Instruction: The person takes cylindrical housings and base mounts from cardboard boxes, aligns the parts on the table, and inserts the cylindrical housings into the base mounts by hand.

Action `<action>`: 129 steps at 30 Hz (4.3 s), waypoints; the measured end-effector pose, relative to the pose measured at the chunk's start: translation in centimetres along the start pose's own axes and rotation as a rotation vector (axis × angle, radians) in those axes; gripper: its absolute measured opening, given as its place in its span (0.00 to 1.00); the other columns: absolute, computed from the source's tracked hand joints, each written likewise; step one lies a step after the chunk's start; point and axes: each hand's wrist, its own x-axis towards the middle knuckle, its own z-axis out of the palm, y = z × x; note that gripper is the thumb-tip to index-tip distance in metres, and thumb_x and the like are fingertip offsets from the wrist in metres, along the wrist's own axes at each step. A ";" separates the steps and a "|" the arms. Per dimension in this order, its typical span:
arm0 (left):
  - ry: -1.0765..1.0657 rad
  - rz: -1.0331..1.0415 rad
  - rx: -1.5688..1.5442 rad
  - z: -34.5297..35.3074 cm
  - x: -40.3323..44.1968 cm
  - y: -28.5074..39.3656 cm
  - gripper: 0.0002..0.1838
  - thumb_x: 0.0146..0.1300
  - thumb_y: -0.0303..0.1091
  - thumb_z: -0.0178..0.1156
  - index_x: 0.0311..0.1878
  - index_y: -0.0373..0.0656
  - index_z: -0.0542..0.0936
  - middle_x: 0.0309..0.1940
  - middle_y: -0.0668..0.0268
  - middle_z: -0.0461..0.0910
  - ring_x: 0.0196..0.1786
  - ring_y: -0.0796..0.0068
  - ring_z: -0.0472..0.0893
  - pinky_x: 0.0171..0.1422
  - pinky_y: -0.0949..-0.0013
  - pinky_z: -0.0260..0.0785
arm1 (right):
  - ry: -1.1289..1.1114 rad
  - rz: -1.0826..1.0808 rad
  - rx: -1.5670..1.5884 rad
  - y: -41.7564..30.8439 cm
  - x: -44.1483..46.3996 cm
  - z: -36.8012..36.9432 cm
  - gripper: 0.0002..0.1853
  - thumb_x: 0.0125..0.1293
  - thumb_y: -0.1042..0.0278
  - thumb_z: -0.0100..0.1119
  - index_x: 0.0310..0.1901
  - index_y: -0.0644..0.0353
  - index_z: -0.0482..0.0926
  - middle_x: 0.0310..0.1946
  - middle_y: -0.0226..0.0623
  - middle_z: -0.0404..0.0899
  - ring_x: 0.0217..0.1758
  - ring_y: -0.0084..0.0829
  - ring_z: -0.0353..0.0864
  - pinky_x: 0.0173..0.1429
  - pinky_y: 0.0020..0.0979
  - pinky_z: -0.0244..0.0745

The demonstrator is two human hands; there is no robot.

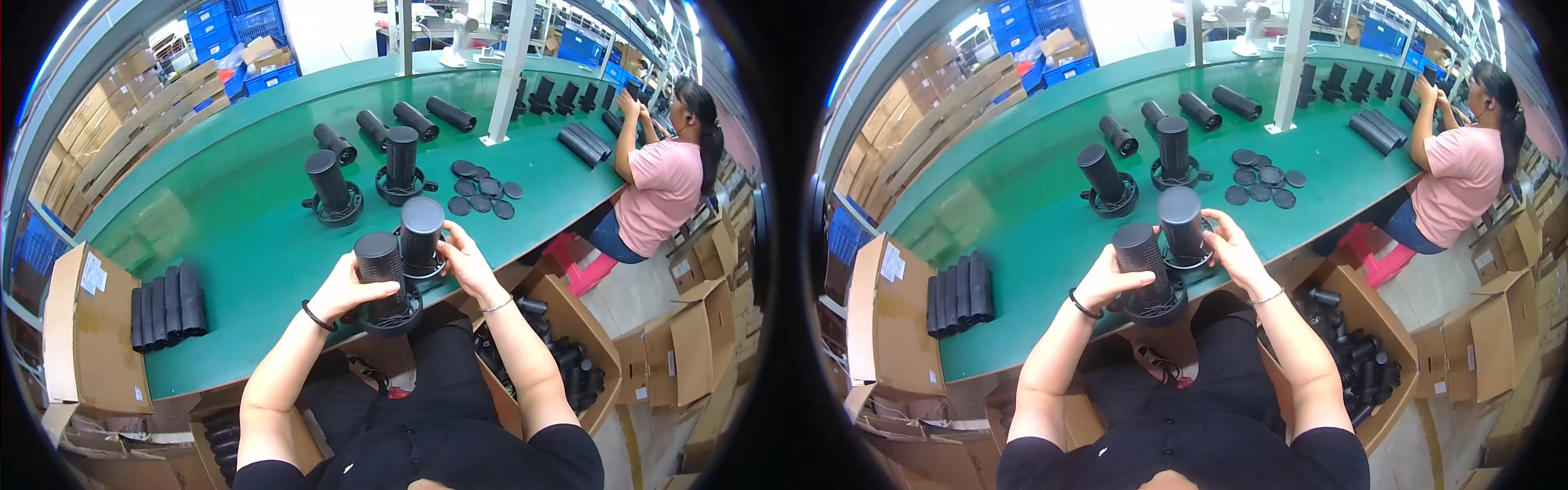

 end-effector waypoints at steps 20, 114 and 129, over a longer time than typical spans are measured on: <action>-0.085 -0.093 0.005 -1.1 0.5 1.0 0.45 0.43 0.33 0.75 0.65 0.35 0.64 0.60 0.60 0.72 0.58 0.71 0.72 0.64 0.65 0.64 | -0.053 -0.515 -0.623 -8.2 1.5 3.7 0.31 0.56 0.62 0.68 0.61 0.59 0.69 0.57 0.43 0.72 0.62 0.36 0.71 0.65 0.35 0.65; 0.543 0.597 -0.021 -15.8 -3.9 0.6 0.35 0.55 0.33 0.69 0.63 0.42 0.63 0.55 0.56 0.73 0.59 0.63 0.73 0.65 0.59 0.64 | -0.555 -0.314 -0.327 5.1 13.3 21.2 0.40 0.50 0.71 0.72 0.65 0.61 0.62 0.55 0.39 0.74 0.56 0.28 0.75 0.57 0.32 0.74; 0.460 0.568 0.273 -13.6 -4.5 1.6 0.35 0.49 0.41 0.70 0.59 0.40 0.68 0.54 0.62 0.71 0.59 0.71 0.71 0.64 0.66 0.63 | -0.590 -0.204 -0.430 5.4 14.2 21.3 0.34 0.54 0.70 0.69 0.63 0.61 0.66 0.57 0.39 0.74 0.59 0.30 0.73 0.63 0.32 0.69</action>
